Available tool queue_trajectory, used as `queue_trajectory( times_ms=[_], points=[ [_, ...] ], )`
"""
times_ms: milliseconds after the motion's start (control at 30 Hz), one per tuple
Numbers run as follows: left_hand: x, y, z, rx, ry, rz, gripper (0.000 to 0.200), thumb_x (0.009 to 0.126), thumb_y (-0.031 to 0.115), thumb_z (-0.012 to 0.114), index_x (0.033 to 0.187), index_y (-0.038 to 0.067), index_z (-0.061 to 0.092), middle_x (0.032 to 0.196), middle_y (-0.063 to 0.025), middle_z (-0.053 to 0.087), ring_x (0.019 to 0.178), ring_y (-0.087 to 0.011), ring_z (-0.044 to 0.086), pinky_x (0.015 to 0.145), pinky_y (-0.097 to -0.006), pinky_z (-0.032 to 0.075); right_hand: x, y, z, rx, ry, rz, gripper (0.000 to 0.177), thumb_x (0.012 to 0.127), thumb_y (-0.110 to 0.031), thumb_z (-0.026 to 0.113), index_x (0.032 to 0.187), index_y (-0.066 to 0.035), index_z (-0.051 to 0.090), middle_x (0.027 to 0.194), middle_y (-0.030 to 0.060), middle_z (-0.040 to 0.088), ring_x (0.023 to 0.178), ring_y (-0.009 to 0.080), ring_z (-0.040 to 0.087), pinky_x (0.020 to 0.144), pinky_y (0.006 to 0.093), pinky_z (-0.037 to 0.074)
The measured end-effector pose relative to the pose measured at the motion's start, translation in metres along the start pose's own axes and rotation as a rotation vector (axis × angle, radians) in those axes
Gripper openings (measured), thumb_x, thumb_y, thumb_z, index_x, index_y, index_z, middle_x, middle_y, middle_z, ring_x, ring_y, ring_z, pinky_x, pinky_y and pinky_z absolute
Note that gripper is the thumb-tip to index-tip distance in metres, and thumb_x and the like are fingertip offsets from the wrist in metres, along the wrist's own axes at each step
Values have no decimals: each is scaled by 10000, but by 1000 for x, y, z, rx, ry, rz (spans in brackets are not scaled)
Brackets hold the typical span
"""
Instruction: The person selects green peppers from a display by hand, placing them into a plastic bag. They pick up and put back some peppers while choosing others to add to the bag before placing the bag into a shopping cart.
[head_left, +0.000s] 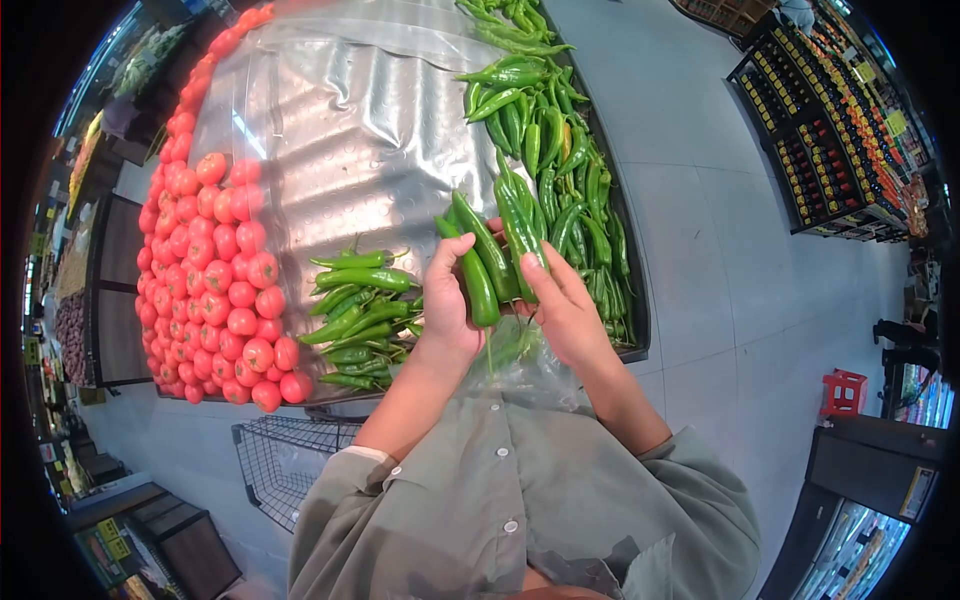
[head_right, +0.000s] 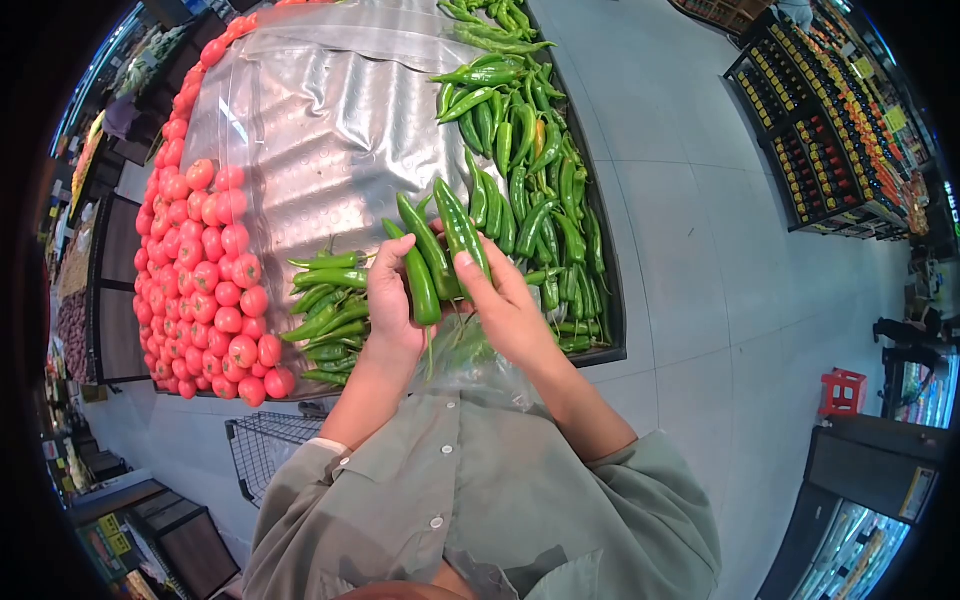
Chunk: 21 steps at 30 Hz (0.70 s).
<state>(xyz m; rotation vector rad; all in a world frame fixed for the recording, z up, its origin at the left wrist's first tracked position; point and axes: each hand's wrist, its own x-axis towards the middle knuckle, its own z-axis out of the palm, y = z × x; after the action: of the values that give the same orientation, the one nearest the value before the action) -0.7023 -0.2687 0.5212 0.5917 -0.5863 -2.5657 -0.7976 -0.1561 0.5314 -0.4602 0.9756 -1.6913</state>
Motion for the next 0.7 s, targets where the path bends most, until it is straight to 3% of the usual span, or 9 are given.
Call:
queue_trajectory(
  times_ms=[67,100,133,200,233,400,500,600,700],
  points=[
    [5,-5,-4,51,181,-20,455,983,376,527,1258,20,594,1221,-168,666,967,-273,709,885,-373,582,-4,1,12,-498,64,-256,598,1035,-304,576,1515,-22,356,1359,106,580,1214,151,572,972,308,488],
    [2,-4,-2,61,115,2,430,980,389,597,1231,40,610,1175,-139,684,998,-246,699,912,-379,569,-7,-5,12,-684,58,-235,771,966,-326,678,1534,11,281,1423,205,518,1307,271,538,1049,379,454],
    [4,-5,-8,44,116,-51,422,987,409,605,1208,50,619,1131,-131,690,1069,-248,676,971,-401,540,-7,-3,11,-683,59,-234,771,966,-326,678,1534,11,281,1423,205,518,1307,271,538,1049,379,454],
    [2,-8,-6,19,78,-46,427,995,420,604,1225,60,590,1142,-134,672,1136,-266,643,1018,-438,508,-8,0,13,-1168,38,-451,843,931,-299,721,1542,43,251,1474,250,466,1371,375,475,1135,434,372],
    [1,-11,-9,18,80,-47,427,995,420,604,1225,60,590,1142,-134,672,1136,-266,643,1018,-438,508,-12,-1,16,-1140,25,-404,915,882,-307,762,1546,46,241,1516,300,390,1422,441,390,1157,470,340],
    [-1,-21,-24,-2,55,-49,432,996,398,612,1260,69,519,1225,-156,623,1156,-327,616,1022,-486,508,-19,7,19,-1380,-66,-390,998,794,-309,818,1543,41,257,1562,265,335,1460,439,315,1152,480,357],
    [0,-18,-38,-178,96,-124,326,937,286,689,1145,63,576,1092,-117,672,1084,-295,654,959,-442,549,-23,-6,23,-1331,-76,-226,971,769,-312,838,1536,-6,327,1548,222,383,1461,390,340,1137,469,379],
    [-4,-8,-51,-197,131,-74,325,892,258,705,1087,26,589,998,-152,685,954,-317,680,930,-442,561,-23,-9,11,-1195,-59,-311,866,773,-288,848,1482,-21,428,1486,265,434,1366,430,460,1072,455,441],
    [-4,12,-91,-126,183,14,311,889,250,694,1076,24,590,974,-175,683,938,-323,692,893,-461,575,-33,-26,0,-1163,97,-354,757,751,-202,871,1400,-21,526,1414,197,521,1226,313,574,1009,401,477]
  ],
)
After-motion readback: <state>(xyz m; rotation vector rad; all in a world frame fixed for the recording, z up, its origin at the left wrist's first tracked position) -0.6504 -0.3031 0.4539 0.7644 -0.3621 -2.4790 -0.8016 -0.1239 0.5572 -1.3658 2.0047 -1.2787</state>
